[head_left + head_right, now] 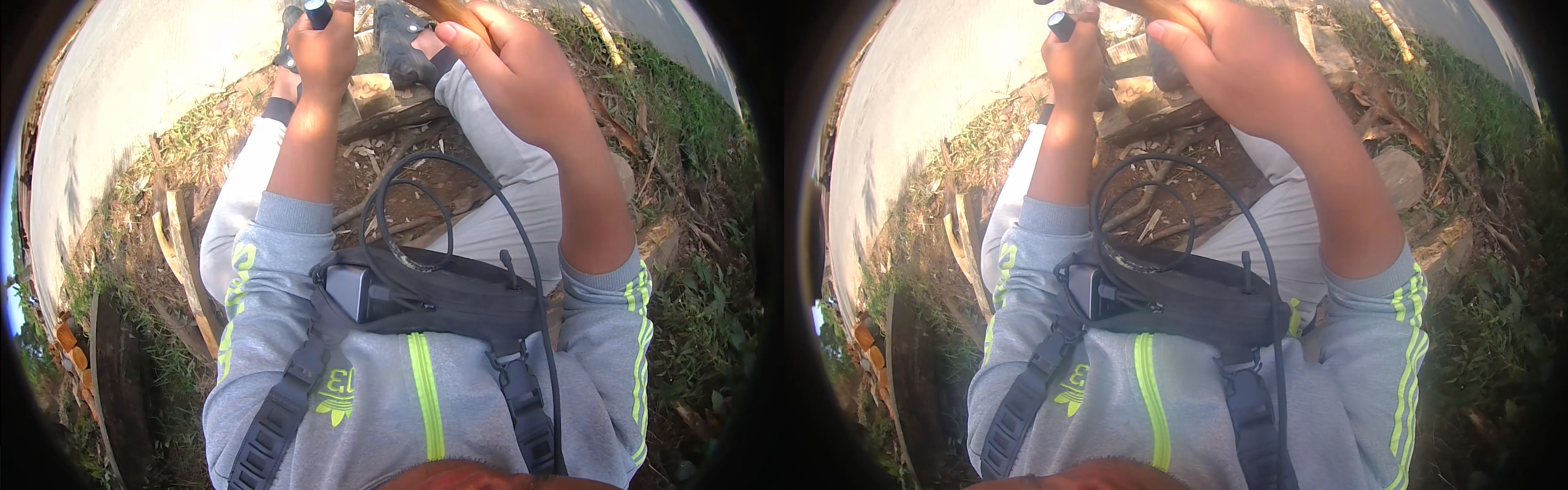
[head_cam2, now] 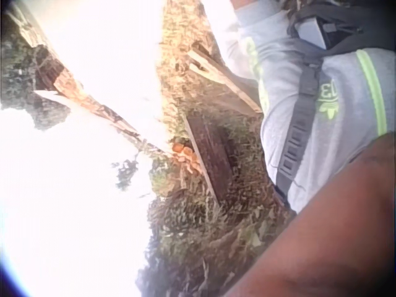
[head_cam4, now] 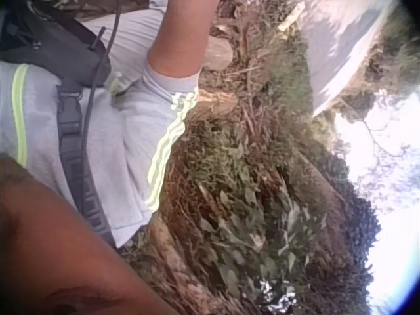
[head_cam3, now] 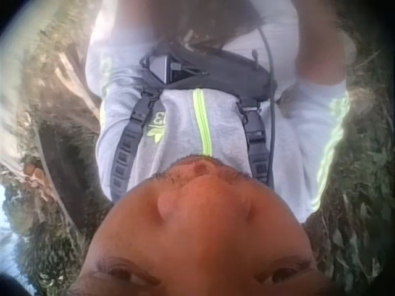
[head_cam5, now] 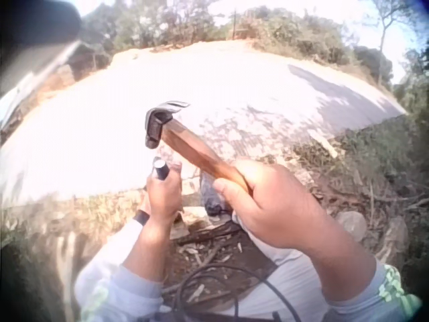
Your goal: The person uses a hammer and chisel to carve a piece of wood while sitting on logs outdoors.
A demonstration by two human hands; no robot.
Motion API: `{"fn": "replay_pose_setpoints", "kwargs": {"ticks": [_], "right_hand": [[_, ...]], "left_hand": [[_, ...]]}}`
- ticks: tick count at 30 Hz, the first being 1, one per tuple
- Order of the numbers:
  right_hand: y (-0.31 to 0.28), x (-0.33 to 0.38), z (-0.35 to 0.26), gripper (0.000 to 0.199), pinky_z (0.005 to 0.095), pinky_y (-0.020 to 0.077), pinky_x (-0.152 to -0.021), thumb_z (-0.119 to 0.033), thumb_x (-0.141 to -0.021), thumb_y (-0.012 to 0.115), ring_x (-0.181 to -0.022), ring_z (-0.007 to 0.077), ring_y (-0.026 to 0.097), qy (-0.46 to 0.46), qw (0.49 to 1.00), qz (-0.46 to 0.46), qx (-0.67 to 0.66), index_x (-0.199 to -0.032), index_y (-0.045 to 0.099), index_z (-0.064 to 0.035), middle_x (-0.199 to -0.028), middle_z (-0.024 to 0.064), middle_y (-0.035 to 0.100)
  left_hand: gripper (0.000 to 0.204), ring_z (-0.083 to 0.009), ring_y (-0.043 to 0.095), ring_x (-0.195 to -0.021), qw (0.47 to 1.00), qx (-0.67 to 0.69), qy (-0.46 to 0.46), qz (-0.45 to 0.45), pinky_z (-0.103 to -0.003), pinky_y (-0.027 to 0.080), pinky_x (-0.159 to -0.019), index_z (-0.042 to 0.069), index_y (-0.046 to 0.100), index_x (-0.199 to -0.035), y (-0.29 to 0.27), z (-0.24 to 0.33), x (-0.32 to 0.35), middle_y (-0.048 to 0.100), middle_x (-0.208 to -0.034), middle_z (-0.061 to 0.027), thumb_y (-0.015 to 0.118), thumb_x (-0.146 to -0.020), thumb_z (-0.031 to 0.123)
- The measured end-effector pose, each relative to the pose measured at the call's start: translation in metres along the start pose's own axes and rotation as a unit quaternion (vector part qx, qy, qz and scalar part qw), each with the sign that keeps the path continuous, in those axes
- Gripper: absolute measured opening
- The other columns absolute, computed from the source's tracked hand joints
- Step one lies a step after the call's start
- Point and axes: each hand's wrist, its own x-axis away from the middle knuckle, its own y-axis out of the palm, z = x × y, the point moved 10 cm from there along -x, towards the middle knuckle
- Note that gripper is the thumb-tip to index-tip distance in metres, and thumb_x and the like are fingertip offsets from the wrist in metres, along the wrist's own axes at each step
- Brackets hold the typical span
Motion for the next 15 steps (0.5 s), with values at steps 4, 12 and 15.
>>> {"fn": "replay_pose_setpoints", "kwargs": {"ticks": [4, 12, 15], "right_hand": [[-0.011, -0.004, -0.023, 0.025, 0.0431, 0.0554, -0.069, -0.023, -0.106, 0.064, -0.074, 0.0281, 0.074, -0.101, 0.991, 0.026, 0.088, -0.100, 0.069, 0.0002, -0.079, 0.0182, 0.072], [-0.012, -0.008, -0.041, 0.023, 0.0446, 0.0554, -0.070, -0.021, -0.105, 0.064, -0.075, 0.0378, 0.072, -0.064, 0.993, 0.003, 0.102, -0.100, 0.069, 0.0007, -0.081, 0.0200, 0.072], [-0.006, -0.015, -0.040, 0.022, 0.0457, 0.0555, -0.071, -0.020, -0.105, 0.063, -0.077, 0.0378, 0.072, -0.127, 0.976, -0.036, 0.173, -0.102, 0.068, 0.0014, -0.082, 0.0199, 0.072]], "left_hand": [[0.024, -0.0079, 0.052, -0.064, 0.989, -0.039, 0.145, 0.012, -0.031, 0.043, -0.057, 0.003, 0.065, -0.084, 0.006, 0.012, 0.000, 0.059, -0.069, 0.0029, 0.071, -0.102, 0.019], [0.019, -0.0108, 0.056, -0.073, 0.981, -0.004, 0.193, 0.005, -0.032, 0.048, -0.065, -0.001, 0.069, -0.098, 0.013, 0.041, 0.015, 0.065, -0.081, 0.0001, 0.070, -0.103, 0.016], [0.017, -0.0099, 0.060, -0.079, 0.973, 0.026, 0.228, -0.028, -0.031, 0.049, -0.067, -0.002, 0.070, -0.105, 0.016, 0.046, 0.020, 0.068, -0.088, -0.0016, 0.070, -0.103, 0.015]]}}
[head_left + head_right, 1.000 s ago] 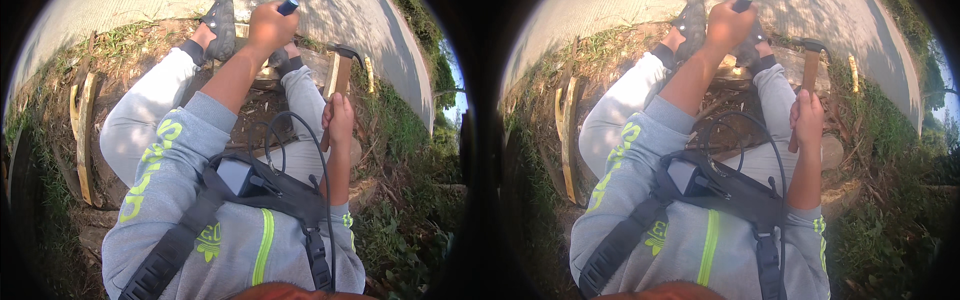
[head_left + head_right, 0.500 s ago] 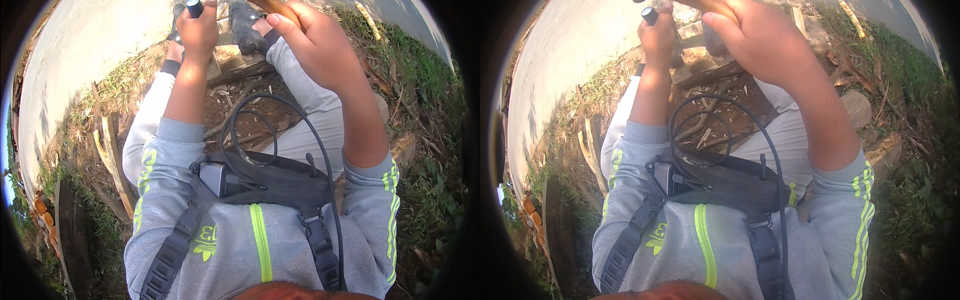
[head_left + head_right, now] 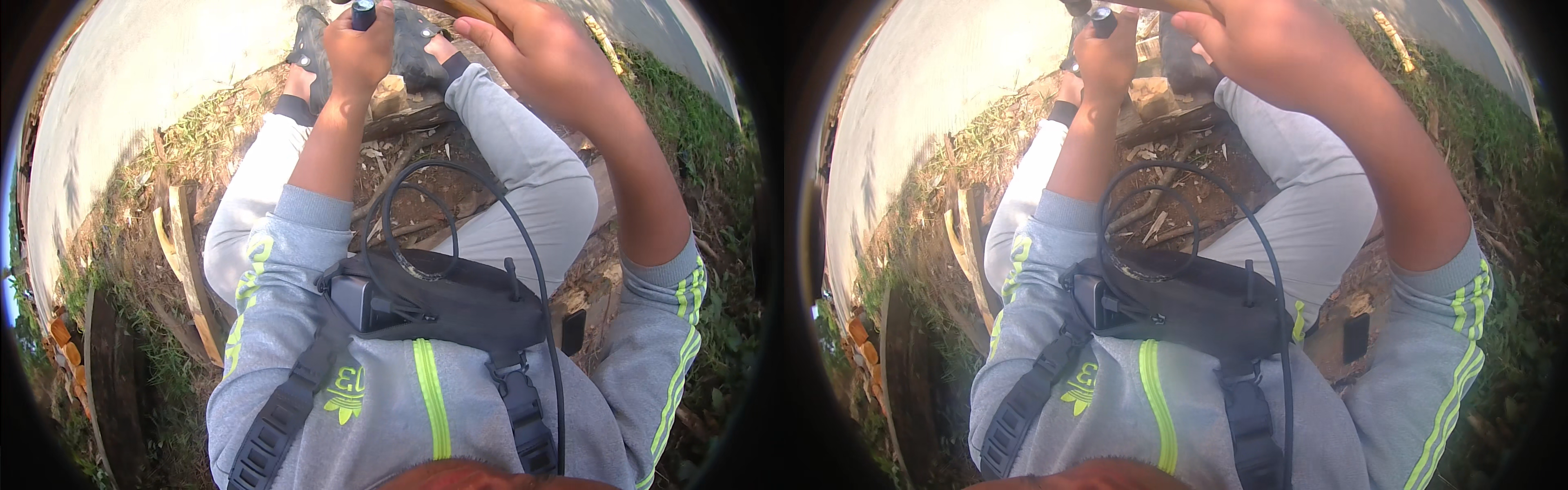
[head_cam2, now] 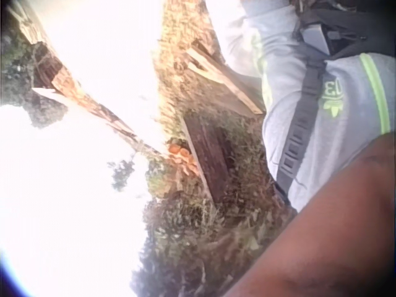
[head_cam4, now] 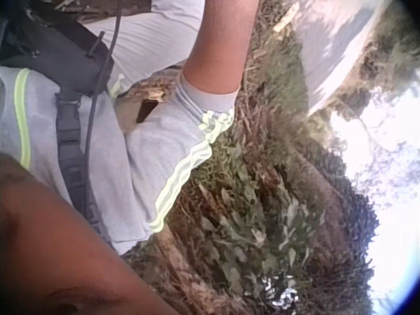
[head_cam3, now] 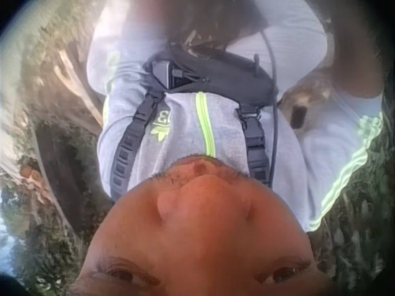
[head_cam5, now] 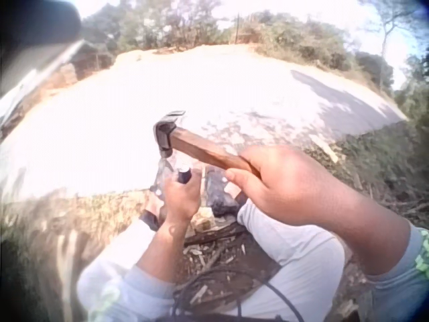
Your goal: The person uses a hammer and chisel to carve a piece of wood while sitting on logs outdoors.
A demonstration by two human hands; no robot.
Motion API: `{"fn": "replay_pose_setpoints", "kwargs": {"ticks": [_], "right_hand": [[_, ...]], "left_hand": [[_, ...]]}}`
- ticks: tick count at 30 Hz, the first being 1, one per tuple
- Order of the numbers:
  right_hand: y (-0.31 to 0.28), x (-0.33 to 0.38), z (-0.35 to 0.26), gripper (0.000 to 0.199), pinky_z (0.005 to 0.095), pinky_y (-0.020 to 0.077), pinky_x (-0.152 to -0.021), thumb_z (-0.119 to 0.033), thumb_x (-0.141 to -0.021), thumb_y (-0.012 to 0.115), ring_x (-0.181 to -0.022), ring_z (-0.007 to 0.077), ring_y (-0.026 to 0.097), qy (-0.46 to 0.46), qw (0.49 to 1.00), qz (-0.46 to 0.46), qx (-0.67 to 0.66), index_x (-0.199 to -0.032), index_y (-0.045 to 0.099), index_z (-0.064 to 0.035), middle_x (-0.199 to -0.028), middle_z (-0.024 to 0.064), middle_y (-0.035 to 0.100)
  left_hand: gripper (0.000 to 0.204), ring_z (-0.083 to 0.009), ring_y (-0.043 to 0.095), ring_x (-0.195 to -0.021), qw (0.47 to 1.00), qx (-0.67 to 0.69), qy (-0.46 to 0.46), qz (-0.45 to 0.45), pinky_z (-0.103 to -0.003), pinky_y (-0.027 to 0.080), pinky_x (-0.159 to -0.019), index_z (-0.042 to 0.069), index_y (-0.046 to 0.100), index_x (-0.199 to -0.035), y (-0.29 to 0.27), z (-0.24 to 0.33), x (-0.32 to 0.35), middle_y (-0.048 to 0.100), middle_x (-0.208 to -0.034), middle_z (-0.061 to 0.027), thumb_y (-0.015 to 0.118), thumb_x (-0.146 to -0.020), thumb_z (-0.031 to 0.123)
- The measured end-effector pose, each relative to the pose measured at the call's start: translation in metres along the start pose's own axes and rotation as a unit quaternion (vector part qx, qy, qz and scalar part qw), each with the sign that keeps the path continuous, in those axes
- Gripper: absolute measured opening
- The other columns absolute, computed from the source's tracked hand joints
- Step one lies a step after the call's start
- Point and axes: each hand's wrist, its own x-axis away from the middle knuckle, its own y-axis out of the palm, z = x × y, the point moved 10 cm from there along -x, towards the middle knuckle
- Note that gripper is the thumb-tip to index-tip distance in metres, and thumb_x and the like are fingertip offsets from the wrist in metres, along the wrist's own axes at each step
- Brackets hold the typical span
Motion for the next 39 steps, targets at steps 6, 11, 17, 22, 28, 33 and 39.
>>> {"fn": "replay_pose_setpoints", "kwargs": {"ticks": [6, 11, 17, 22, 28, 33, 39], "right_hand": [[0.012, -0.002, 0.012, 0.030, 0.0482, 0.0553, -0.074, -0.027, -0.105, 0.062, -0.082, 0.0425, 0.071, 0.032, 0.999, -0.015, -0.023, -0.100, 0.068, 0.0017, -0.085, 0.0243, 0.071], [0.008, 0.001, -0.004, 0.031, 0.0491, 0.0546, -0.076, -0.027, -0.106, 0.060, -0.084, 0.0434, 0.070, 0.072, 0.995, -0.032, -0.067, -0.102, 0.069, 0.0021, -0.087, 0.0263, 0.070], [0.005, -0.002, 0.002, 0.034, 0.0490, 0.0549, -0.077, -0.028, -0.107, 0.057, -0.081, 0.0406, 0.070, 0.151, 0.985, -0.035, -0.077, -0.107, 0.068, 0.0039, -0.086, 0.0242, 0.071], [-0.005, -0.009, -0.007, 0.036, 0.0472, 0.0555, -0.075, -0.029, -0.109, 0.055, -0.078, 0.0379, 0.070, 0.216, 0.974, -0.066, -0.030, -0.108, 0.068, 0.0038, -0.084, 0.0229, 0.071], [-0.002, 0.007, -0.005, 0.033, 0.0461, 0.0529, -0.072, -0.028, -0.109, 0.057, -0.075, 0.0353, 0.067, 0.033, 0.999, 0.025, -0.035, -0.103, 0.066, 0.0031, -0.081, 0.0217, 0.068], [-0.008, -0.003, -0.003, 0.035, 0.0469, 0.0536, -0.072, -0.030, -0.110, 0.055, -0.076, 0.0358, 0.068, 0.106, 0.994, -0.007, -0.034, -0.103, 0.067, 0.0016, -0.079, 0.0207, 0.068], [-0.002, -0.003, 0.007, 0.039, 0.0483, 0.0535, -0.077, -0.033, -0.111, 0.049, -0.078, 0.0333, 0.069, 0.084, 0.993, -0.073, -0.039, -0.106, 0.067, 0.0010, -0.080, 0.0175, 0.069]], "left_hand": [[0.017, -0.0158, 0.064, -0.086, 0.999, -0.034, -0.032, 0.004, -0.033, 0.053, -0.076, -0.004, 0.070, -0.108, -0.002, -0.008, 0.002, 0.070, -0.093, -0.0064, 0.070, -0.103, 0.012], [0.021, -0.0152, 0.064, -0.094, 0.997, 0.021, -0.068, 0.010, -0.032, 0.053, -0.082, -0.005, 0.070, -0.116, -0.011, -0.018, -0.004, 0.071, -0.103, -0.0067, 0.065, -0.106, 0.013], [0.022, -0.0127, 0.058, -0.085, 0.994, -0.022, -0.106, 0.028, -0.032, 0.050, -0.075, -0.003, 0.068, -0.117, -0.009, -0.026, -0.006, 0.067, -0.095, -0.0034, 0.066, -0.107, 0.016], [0.023, -0.0126, 0.059, -0.087, 0.987, -0.065, -0.146, 0.025, -0.032, 0.050, -0.074, -0.003, 0.065, -0.118, -0.011, -0.025, -0.002, 0.068, -0.098, -0.0045, 0.067, -0.105, 0.016], [0.020, -0.0116, 0.059, -0.084, 0.985, -0.037, -0.159, 0.052, -0.032, 0.050, -0.072, -0.002, 0.066, -0.112, -0.016, -0.035, -0.002, 0.067, -0.092, -0.0040, 0.068, -0.104, 0.016], [0.020, -0.0107, 0.056, -0.076, 0.975, -0.064, -0.209, 0.045, -0.032, 0.047, -0.067, -0.001, 0.069, -0.102, -0.013, -0.039, -0.001, 0.063, -0.081, -0.0010, 0.070, -0.102, 0.019], [0.022, -0.0116, 0.047, -0.059, 0.964, -0.035, -0.256, 0.060, -0.032, 0.042, -0.058, 0.005, 0.061, -0.086, -0.011, -0.046, 0.001, 0.054, -0.068, 0.0003, 0.066, -0.102, 0.018]]}}
